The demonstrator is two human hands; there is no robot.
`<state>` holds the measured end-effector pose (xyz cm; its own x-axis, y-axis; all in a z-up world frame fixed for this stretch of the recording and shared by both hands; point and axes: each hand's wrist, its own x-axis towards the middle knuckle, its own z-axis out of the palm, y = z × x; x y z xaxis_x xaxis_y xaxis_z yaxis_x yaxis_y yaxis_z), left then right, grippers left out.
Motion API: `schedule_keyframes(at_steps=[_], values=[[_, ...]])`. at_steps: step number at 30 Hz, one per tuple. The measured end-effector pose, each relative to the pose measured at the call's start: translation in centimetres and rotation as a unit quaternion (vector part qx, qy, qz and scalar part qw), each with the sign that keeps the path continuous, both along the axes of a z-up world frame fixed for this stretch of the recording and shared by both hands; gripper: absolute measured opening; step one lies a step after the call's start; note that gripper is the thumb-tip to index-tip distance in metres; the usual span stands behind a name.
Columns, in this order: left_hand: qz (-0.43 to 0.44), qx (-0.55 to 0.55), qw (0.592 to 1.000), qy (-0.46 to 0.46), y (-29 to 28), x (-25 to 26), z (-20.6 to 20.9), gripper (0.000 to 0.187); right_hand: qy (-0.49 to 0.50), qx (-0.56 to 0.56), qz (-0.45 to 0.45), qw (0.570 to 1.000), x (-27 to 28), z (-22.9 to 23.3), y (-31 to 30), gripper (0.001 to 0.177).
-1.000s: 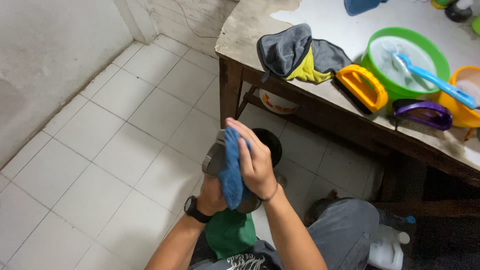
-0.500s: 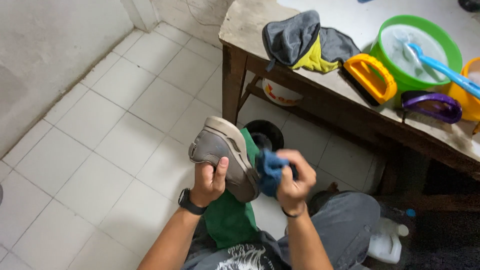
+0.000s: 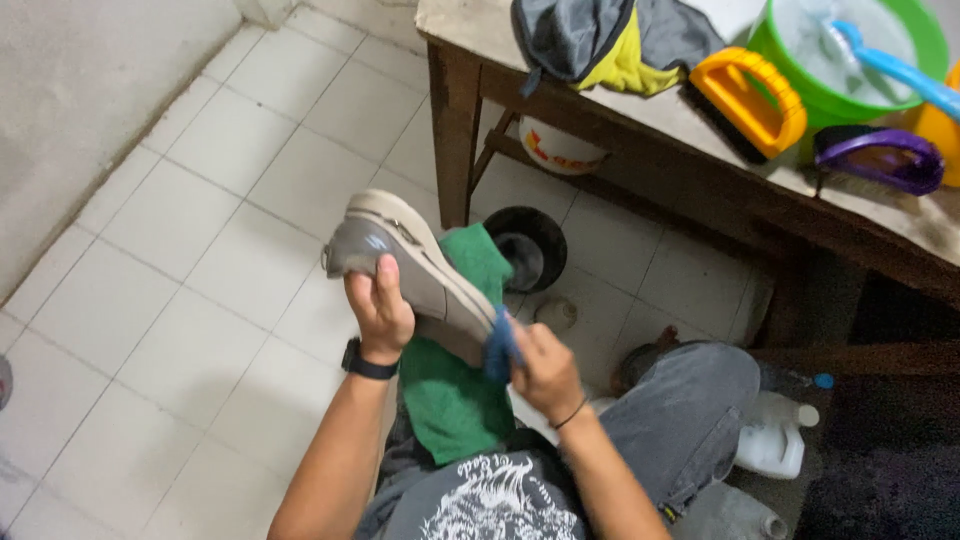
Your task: The person cleans a gray slip-on shoe using a blue cloth and a black brush. They wipe the sole and upper parts of the shoe, then scrub the surface with the brush, and finally wipe it again with the cloth.
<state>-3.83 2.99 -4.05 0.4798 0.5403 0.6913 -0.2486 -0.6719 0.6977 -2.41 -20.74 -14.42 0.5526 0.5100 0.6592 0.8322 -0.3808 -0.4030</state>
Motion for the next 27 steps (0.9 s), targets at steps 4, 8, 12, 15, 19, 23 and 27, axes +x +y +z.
schedule_keyframes(at_steps=[4, 8, 12, 15, 19, 23, 27], values=[[-0.045, -0.058, 0.997, -0.004, 1.4, -0.1, -2.4, 0.025, 0.091, 0.085, -0.040, 0.991, 1.5, 2.5, -0.3, 0.021], [-0.028, -0.041, 0.998, 0.037, -0.3, -0.6, -1.3, 0.025, 0.113, 0.155, -0.044, 0.981, -0.2, 9.7, 5.8, 0.031], [0.017, -0.105, 0.991, 0.083, 2.0, 1.3, -2.8, 0.027, 0.032, 0.048, -0.117, 0.991, -2.7, 4.4, 7.1, 0.057], [0.032, -0.199, 0.973, 0.114, 4.7, 2.6, -5.8, 0.037, 0.100, -0.024, -0.102, 0.989, -4.4, -6.7, 2.8, 0.041], [0.020, -0.178, 0.970, 0.165, 4.6, 3.2, -5.9, 0.034, 0.405, 0.091, -0.159, 0.896, -3.2, -2.5, 1.0, 0.034], [0.043, -0.014, 0.961, 0.272, 1.6, 1.6, -5.6, 0.069, 0.338, 0.222, -0.183, 0.896, -3.3, 1.0, 4.0, 0.037], [0.008, 0.101, 0.958, 0.268, -2.7, 0.8, -3.0, 0.075, 0.424, 0.150, -0.167, 0.877, -2.2, -6.0, 5.6, 0.032]])
